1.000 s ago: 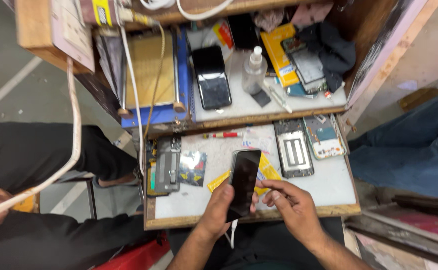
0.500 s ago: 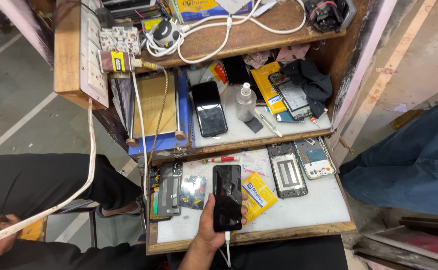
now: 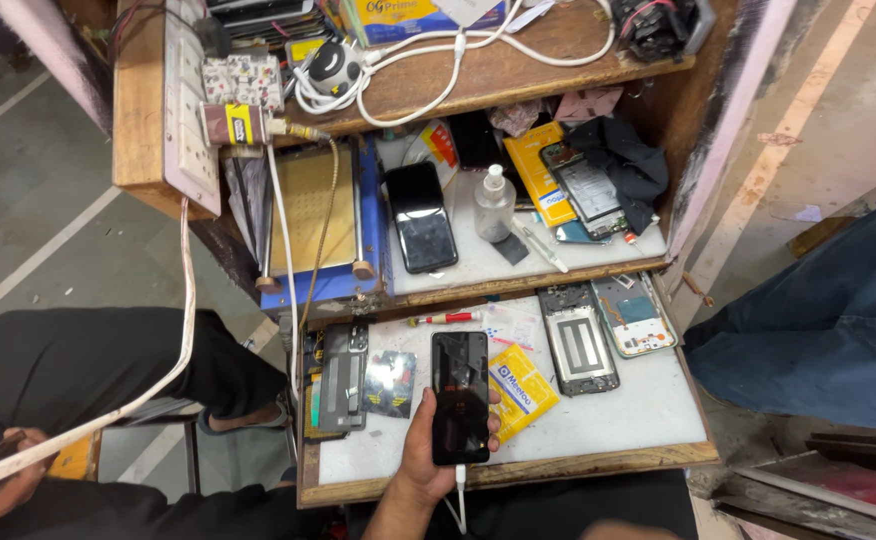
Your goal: The person uses a red-handled screwdriver to remove screws from the back of a smartphone, then removes the back cover and battery. They reconnect the battery, reassemble the phone, and test it by powering it on and navigating the interface.
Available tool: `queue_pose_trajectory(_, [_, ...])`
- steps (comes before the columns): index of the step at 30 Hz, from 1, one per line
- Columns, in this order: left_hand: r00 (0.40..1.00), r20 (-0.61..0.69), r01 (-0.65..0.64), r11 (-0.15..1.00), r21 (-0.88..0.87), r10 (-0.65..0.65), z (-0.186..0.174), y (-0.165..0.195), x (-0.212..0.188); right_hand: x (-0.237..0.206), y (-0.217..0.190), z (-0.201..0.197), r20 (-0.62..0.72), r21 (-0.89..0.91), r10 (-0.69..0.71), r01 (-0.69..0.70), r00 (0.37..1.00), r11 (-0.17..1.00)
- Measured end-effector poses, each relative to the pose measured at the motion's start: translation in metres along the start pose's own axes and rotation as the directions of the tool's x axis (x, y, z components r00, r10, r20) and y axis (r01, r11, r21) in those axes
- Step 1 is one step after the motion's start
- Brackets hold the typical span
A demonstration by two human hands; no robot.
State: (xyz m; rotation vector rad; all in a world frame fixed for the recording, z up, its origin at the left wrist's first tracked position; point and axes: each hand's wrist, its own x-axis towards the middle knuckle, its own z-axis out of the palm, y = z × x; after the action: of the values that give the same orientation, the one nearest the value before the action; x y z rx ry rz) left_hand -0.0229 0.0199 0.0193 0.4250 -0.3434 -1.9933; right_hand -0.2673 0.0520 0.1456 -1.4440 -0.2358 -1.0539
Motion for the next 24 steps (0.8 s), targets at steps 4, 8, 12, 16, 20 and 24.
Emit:
queue_pose_trajectory(4, [1.000, 0.007, 0.024, 0.997, -0.068, -0.024, -0.010, -0.003, -0.003, -0.017, 0.033, 0.004, -0.491, -0.261, 0.182, -0.344, 0.852, 0.902])
queue_pose_trajectory(8, [0.999, -0.020, 0.043, 0.994, -0.101, -0.045, -0.018, -0.004, -0.004, -0.020, 0.075, -0.010, -0.707, -0.544, 0.120, -0.644, 0.697, 0.539])
queue_pose_trajectory(12, [0.997, 0.065, 0.047, 0.996, -0.075, -0.042, -0.018, -0.003, -0.006, -0.023, 0.086, -0.011, -0.738, -0.510, 0.199, -0.726, 0.645, 0.462])
queue_pose_trajectory(16, [0.988, 0.136, 0.091, 0.993, -0.078, -0.080, -0.014, -0.002, -0.008, -0.022, 0.093, -0.009, -0.757, -0.234, 0.356, -0.735, 0.549, 0.636])
queue_pose_trajectory(20, [0.986, 0.157, 0.062, 0.997, -0.051, -0.053, -0.013, -0.001, -0.010, -0.025, 0.100, -0.005, -0.729, -0.251, 0.383, -0.742, 0.567, 0.621])
queue_pose_trajectory(24, [0.989, 0.140, 0.043, 0.999, -0.026, -0.039, -0.017, -0.003, -0.011, -0.031, 0.110, 0.002, -0.703, -0.161, 0.390, -0.667, 0.595, 0.727])
